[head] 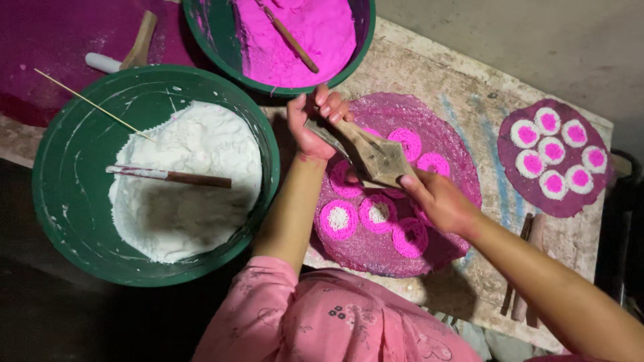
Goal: The person presses bright pink powder into a wooden flower-shaped mold using a white cylindrical presser, then ejects the formed flower piece onto a round pink tray. They sprinkle white powder into the center of each flower piece and arrange the finished pieces on trays, repeating the cycle for many pieces.
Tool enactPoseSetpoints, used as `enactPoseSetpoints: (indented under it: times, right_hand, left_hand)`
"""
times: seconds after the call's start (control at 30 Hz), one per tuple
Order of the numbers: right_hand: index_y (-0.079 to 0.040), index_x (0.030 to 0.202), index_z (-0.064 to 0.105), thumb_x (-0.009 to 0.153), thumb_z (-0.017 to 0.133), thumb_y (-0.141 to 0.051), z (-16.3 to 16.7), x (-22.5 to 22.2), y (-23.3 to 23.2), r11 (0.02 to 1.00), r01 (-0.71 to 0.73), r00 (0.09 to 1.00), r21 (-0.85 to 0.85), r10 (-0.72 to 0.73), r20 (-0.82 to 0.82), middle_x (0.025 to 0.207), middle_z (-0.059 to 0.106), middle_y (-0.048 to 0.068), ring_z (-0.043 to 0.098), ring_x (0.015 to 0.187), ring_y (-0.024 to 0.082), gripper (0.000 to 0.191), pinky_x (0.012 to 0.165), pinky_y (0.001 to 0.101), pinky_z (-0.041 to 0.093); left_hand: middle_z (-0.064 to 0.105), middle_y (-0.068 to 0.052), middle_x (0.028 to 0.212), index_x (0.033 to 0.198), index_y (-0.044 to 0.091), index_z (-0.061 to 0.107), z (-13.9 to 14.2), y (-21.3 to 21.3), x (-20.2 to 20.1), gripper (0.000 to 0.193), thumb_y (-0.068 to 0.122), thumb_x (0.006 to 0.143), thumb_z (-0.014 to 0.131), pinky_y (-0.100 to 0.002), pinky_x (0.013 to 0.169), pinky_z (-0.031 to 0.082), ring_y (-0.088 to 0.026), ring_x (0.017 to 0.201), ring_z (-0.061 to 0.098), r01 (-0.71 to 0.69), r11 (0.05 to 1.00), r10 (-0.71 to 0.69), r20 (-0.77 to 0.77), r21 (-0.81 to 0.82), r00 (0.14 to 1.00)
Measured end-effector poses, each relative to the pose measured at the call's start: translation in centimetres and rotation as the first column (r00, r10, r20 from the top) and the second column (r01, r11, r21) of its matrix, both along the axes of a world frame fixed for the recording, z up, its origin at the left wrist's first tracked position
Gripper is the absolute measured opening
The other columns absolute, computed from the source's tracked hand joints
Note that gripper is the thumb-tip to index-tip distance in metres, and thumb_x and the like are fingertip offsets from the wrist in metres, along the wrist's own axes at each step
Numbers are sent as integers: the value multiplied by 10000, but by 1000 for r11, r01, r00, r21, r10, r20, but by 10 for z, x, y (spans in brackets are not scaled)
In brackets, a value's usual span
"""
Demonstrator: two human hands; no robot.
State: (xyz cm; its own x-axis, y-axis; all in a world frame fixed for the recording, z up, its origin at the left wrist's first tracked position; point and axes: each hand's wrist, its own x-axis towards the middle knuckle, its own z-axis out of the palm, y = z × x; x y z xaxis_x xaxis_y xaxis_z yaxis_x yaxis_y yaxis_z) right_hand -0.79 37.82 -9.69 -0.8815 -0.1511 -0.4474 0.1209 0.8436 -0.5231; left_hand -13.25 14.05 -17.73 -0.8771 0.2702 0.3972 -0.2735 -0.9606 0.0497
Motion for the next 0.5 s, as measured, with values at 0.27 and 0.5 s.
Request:
enactPoseSetpoints:
  times: [0.27,0.5]
  right_hand:
    - [-58,1299,671,1004,363,-556,-5,-5,3,996,-31,999,78,28,38,907,749,216,745,885,330,656,880,458,530]
    - [15,1276,609,1059,346,-613,-54,-6,9,950,-49,990,-308,4,-144,977,685,158,654,902,267,714,815,451,512]
  left_hand:
    - [428,49,771,880,182,465,-20,8,-1,331,500,959,514,-350,806,429,-124,753,453,-21,1000,22,66,-7,998]
    - [514,-15,843,977,117,534,30,0,-5,440,554,966,482,-394,835,466,-181,817,526,-124,977,126,1,-173,992]
